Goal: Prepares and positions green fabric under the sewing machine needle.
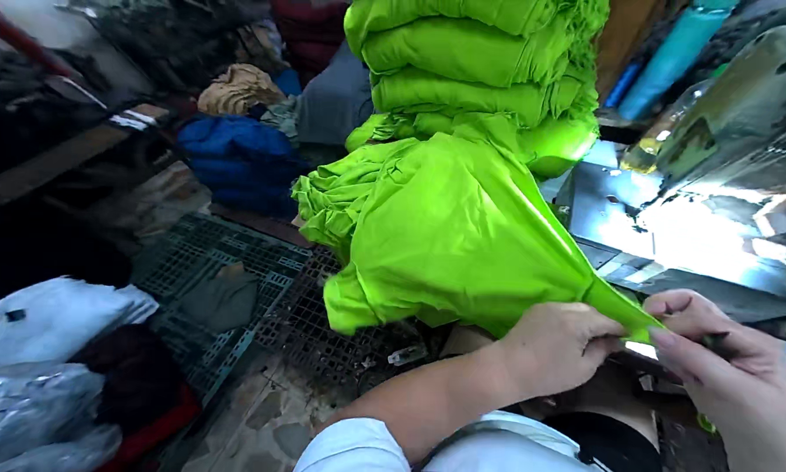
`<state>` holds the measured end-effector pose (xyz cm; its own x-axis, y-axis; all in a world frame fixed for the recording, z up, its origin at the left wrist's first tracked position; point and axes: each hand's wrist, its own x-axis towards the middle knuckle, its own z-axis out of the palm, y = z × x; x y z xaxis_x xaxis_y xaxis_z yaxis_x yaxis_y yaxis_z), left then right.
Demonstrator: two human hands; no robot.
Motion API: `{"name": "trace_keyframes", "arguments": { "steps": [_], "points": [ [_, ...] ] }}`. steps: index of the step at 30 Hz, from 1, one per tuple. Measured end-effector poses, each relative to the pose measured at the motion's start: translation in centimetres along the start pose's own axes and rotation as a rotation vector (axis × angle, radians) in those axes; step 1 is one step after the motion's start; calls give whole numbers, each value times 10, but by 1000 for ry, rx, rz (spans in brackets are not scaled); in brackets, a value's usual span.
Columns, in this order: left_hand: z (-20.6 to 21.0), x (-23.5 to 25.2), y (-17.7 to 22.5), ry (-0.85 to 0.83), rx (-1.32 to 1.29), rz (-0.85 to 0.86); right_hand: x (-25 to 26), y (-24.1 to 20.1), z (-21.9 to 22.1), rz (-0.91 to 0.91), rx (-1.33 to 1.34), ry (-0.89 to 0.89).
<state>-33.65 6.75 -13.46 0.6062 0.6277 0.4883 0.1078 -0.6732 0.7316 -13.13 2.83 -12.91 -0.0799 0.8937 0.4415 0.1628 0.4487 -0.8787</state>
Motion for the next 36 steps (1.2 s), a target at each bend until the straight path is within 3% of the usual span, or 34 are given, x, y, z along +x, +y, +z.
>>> {"name": "trace_keyframes", "arguments": {
  "steps": [4, 7, 10, 12, 14, 17, 19, 21, 22, 24, 26, 29, 33, 36],
  "points": [
    [33, -24, -9, -58, -256, -232, -50, 24, -3, 150, 4, 3],
    [51, -41, -17, 21, -433, -481, -84, 45, 10, 411, 110, 5],
    [60, -55, -20, 10, -448, -544, -93, 48, 25, 530, -18, 13],
    [57, -60, -14, 22, -563, -605, -90, 47, 29, 448, -155, 83],
    [50, -65, -3, 125, -784, -665, -89, 51, 26, 230, -373, 91],
    [33, -77, 5, 266, -1160, -560, -84, 65, 23, 64, -667, 57],
    [22, -83, -1, 253, -919, -387, -76, 63, 28, 189, -499, 108],
    [13, -83, -7, 291, -559, -326, -61, 43, 34, 409, 19, 170],
    [9, -83, -8, 329, -505, -362, -53, 33, 35, 508, 348, 149],
    [0, -84, -5, 422, -642, -484, -47, 31, 29, 570, 933, -125],
    [-11, -85, 1, 519, -856, -570, -44, 36, 28, 520, 1273, -429],
    [-22, -93, 3, 577, -957, -483, -43, 31, 31, 507, 1285, -510],
    [-31, -109, 1, 428, -832, -220, -44, 13, 30, 490, 1073, -319],
    [-36, -115, 5, 350, -632, -141, -48, -2, 29, 376, 877, -256]
  ]
}}
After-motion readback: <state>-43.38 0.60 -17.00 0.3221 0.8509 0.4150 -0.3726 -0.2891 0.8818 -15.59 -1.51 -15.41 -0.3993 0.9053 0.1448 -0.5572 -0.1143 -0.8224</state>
